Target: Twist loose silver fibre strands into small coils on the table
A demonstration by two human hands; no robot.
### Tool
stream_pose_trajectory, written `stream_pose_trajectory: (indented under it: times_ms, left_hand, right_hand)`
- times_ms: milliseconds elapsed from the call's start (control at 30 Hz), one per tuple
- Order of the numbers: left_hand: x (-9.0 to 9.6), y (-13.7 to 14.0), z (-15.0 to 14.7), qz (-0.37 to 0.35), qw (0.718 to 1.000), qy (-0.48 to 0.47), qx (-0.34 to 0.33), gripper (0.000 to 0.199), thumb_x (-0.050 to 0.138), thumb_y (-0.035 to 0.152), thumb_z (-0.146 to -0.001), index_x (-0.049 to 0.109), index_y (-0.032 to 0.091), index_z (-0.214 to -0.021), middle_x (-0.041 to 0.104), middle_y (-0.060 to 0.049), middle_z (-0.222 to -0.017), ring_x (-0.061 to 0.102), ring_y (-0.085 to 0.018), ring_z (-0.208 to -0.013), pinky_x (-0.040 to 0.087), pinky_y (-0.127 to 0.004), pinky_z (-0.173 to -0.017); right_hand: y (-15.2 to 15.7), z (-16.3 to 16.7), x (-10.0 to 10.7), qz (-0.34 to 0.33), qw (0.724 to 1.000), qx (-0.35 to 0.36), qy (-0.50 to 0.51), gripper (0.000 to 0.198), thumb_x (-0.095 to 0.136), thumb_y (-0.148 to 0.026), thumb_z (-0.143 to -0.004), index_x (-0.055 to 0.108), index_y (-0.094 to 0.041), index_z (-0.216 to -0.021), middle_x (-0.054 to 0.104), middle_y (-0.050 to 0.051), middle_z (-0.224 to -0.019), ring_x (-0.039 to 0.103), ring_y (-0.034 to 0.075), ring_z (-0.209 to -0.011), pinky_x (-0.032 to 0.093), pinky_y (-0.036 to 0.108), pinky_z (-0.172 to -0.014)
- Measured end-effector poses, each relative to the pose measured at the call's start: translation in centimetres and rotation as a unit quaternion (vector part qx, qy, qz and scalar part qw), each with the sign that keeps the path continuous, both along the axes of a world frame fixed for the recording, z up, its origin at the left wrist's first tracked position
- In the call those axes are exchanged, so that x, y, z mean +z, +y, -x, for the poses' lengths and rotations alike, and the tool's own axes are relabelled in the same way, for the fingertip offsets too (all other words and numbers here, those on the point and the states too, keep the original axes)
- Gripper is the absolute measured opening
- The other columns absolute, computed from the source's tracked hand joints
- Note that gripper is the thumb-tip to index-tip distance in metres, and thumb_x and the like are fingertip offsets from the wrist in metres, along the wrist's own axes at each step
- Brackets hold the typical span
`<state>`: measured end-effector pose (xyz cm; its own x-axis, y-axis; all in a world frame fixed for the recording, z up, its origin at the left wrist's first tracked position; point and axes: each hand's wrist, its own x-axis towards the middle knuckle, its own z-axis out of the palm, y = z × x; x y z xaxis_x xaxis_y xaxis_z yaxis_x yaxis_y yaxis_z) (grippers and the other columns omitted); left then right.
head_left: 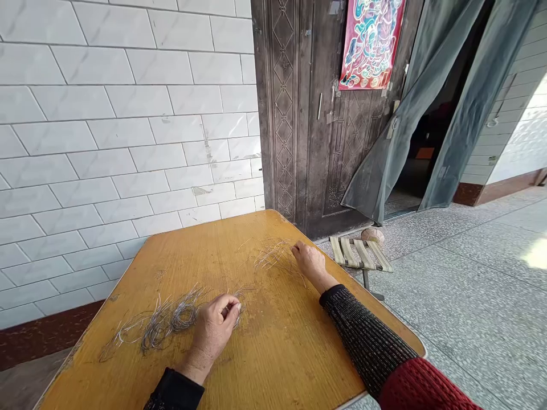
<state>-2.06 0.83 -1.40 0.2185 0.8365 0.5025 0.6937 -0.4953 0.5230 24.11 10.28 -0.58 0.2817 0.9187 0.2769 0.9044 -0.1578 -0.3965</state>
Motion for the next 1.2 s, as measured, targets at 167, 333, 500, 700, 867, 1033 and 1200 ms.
stream_pose_trajectory:
  times_ms: [167,333,500,700,867,1033,1200]
  left_hand:
    - [0.0,0.1,0.0,-0.006,1.0,-0.005,0.002,0.019,0.045,0.028,-0.078,0.055,0.019,-0.064,0.052,0.002,-0.052,0.046,-0.011,-0.045,0.033,-0.02,-0.043]
    - [0.0,0.2,0.1,-0.009,1.0,-0.006,0.006,0.019,0.046,0.028,-0.078,0.054,0.019,-0.063,0.052,0.002,-0.052,0.046,-0.011,-0.045,0.033,-0.02,-0.044]
    - [-0.2,0.2,0.2,-0.009,1.0,-0.004,0.007,0.019,0.046,0.028,-0.078,0.055,0.019,-0.064,0.051,0.002,-0.051,0.045,-0.01,-0.044,0.033,-0.019,-0.043]
    - [0.0,0.0,0.0,-0.002,1.0,-0.009,0.003,0.019,0.046,0.027,-0.077,0.055,0.019,-0.063,0.052,0.002,-0.051,0.046,-0.01,-0.045,0.034,-0.019,-0.045]
    - [-0.1,0.0,0.0,0.0,1.0,-0.008,0.003,0.018,0.047,0.026,-0.077,0.056,0.019,-0.063,0.054,0.001,-0.053,0.047,-0.011,-0.047,0.035,-0.02,-0.046]
    - [-0.2,0.0,0.0,-0.001,1.0,-0.005,0.003,0.018,0.047,0.026,-0.078,0.056,0.019,-0.064,0.055,0.001,-0.054,0.048,-0.011,-0.048,0.035,-0.02,-0.048]
    - [-0.2,0.0,-0.1,0.0,1.0,0.0,0.0,0.017,0.046,0.025,-0.077,0.056,0.019,-0.064,0.056,0.002,-0.055,0.049,-0.011,-0.049,0.037,-0.021,-0.049]
  right_hand:
    - [0.4,-0.3,-0.5,-0.056,0.996,0.025,0.067,0.028,0.036,-0.031,-0.087,0.061,-0.018,-0.087,0.067,0.006,-0.075,0.061,0.017,-0.069,0.034,0.023,-0.056]
    - [0.6,-0.3,-0.8,-0.108,0.984,0.078,0.119,0.03,0.034,-0.019,-0.082,0.06,-0.016,-0.096,0.067,0.0,-0.07,0.058,0.011,-0.058,0.037,0.02,-0.055]
    - [0.2,-0.3,-0.4,-0.145,0.98,0.074,0.118,0.03,0.037,-0.019,-0.077,0.063,-0.017,-0.09,0.066,0.001,-0.065,0.056,0.013,-0.055,0.034,0.021,-0.051]
    - [-1.0,-0.7,0.6,-0.173,0.981,0.047,0.073,0.022,0.045,-0.021,-0.072,0.066,-0.021,-0.078,0.065,0.003,-0.064,0.055,0.016,-0.058,0.027,0.023,-0.05]
    - [-1.4,-0.5,0.7,-0.197,0.977,0.045,0.06,0.026,0.042,-0.022,-0.078,0.066,-0.022,-0.086,0.067,0.003,-0.066,0.058,0.017,-0.059,0.031,0.023,-0.051]
    - [-1.6,0.3,0.2,-0.215,0.971,0.095,0.045,0.025,0.043,-0.023,-0.081,0.065,-0.024,-0.092,0.07,0.001,-0.081,0.062,0.015,-0.07,0.036,0.021,-0.056]
    - [-1.9,0.4,0.2,-0.23,0.969,0.082,0.024,0.026,0.041,-0.021,-0.082,0.065,-0.021,-0.092,0.07,0.004,-0.09,0.062,0.016,-0.071,0.033,0.022,-0.055]
